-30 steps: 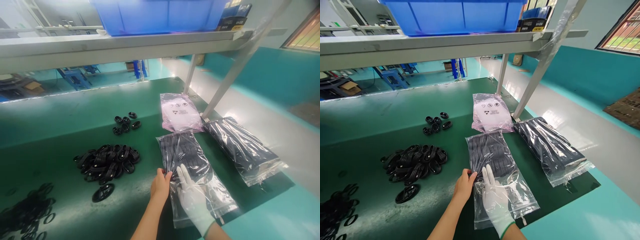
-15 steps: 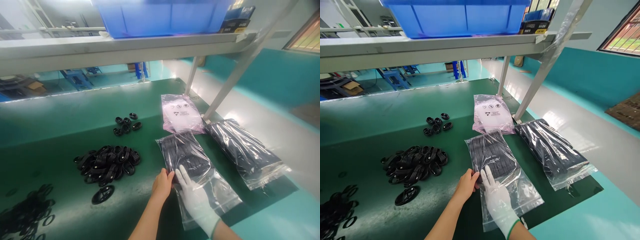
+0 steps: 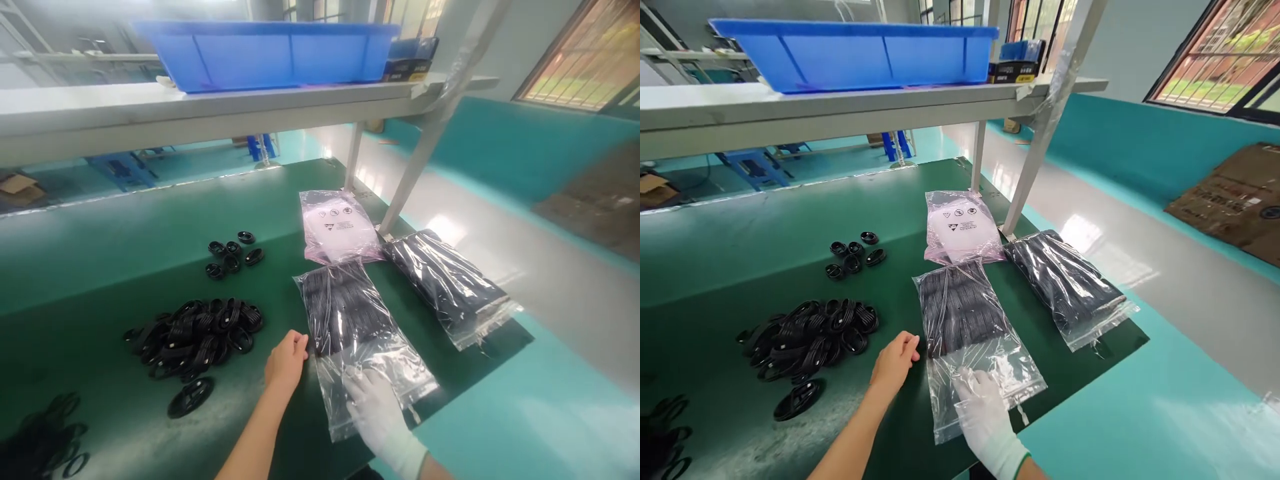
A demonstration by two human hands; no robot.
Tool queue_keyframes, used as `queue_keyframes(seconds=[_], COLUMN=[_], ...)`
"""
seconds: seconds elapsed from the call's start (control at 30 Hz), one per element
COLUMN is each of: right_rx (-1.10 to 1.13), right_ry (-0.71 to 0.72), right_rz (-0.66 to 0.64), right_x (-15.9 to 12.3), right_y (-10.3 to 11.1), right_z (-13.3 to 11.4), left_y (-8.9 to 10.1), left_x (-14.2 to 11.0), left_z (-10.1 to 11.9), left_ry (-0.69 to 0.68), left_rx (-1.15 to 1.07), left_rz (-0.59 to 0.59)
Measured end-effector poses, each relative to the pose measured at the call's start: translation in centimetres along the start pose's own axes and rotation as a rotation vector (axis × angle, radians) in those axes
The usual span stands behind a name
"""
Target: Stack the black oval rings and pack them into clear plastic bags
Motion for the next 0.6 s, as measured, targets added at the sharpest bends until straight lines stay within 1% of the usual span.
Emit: queue_keyframes(seconds=[0.07,0.1,0.17,0.2,0.27,0.3,0.4,0.47,0.53,0.57,0.6], right_rx=[0.034,0.048,0.068,0.073,0.078,0.076,0.076,0.081,0.088,0.092,0.1], right_ry=[0.002,-0.003,-0.016,-0.02,-0.014,-0.009,0.008,-0.006,-0.02,-0.022,-0.017], right_rz=[0.035,0.054,0.091,0.109,0.136,0.144,0.139,0.141,0.178,0.208,0.233], right_x=[-0.1,-0.1,0.1,0.2,0.7,1.0,1.8,2.1,2.0,1.8,1.6], right_y=[0.0,-0.1,-0.2,-0.2,-0.3,-0.3,-0.4,-0.6,-0.8,-0.8,-0.9], right_z=[0.6,1.1,2.5,3.2,4.0,4.2,4.3,4.3,4.4,4.5,4.6], left_y=[1.2,1.5,1.5,1.0,-0.2,-1.0,-3.0,-4.0,-4.4,-4.3,-3.8], left_x=[-1.1,-1.8,-3.1,-3.6,-4.1,-4.1,-3.3,-2.8,-2.5,-2.4,-2.4], left_z=[0.0,0.3,1.6,2.4,4.2,5.0,7.4,8.7,9.3,9.2,8.9], left_ry=[-0.076,-0.155,-0.38,-0.499,-0.687,-0.75,-0.863,-0.909,-0.922,-0.902,-0.847], left_rx=[0.073,0.098,0.138,0.165,0.239,0.275,0.345,0.357,0.325,0.284,0.224], left_rz=[0.14,0.212,0.316,0.335,0.314,0.288,0.202,0.146,0.091,0.073,0.078])
Point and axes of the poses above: each hand's wrist, its own x-axis towards the middle knuckle, its own y-axis out of the back of the hand, z = x × y, the point moved 4 cm from there along x, towards the middle knuckle, and after that the axes turned 13 degrees about z, right-handed, at the moved point
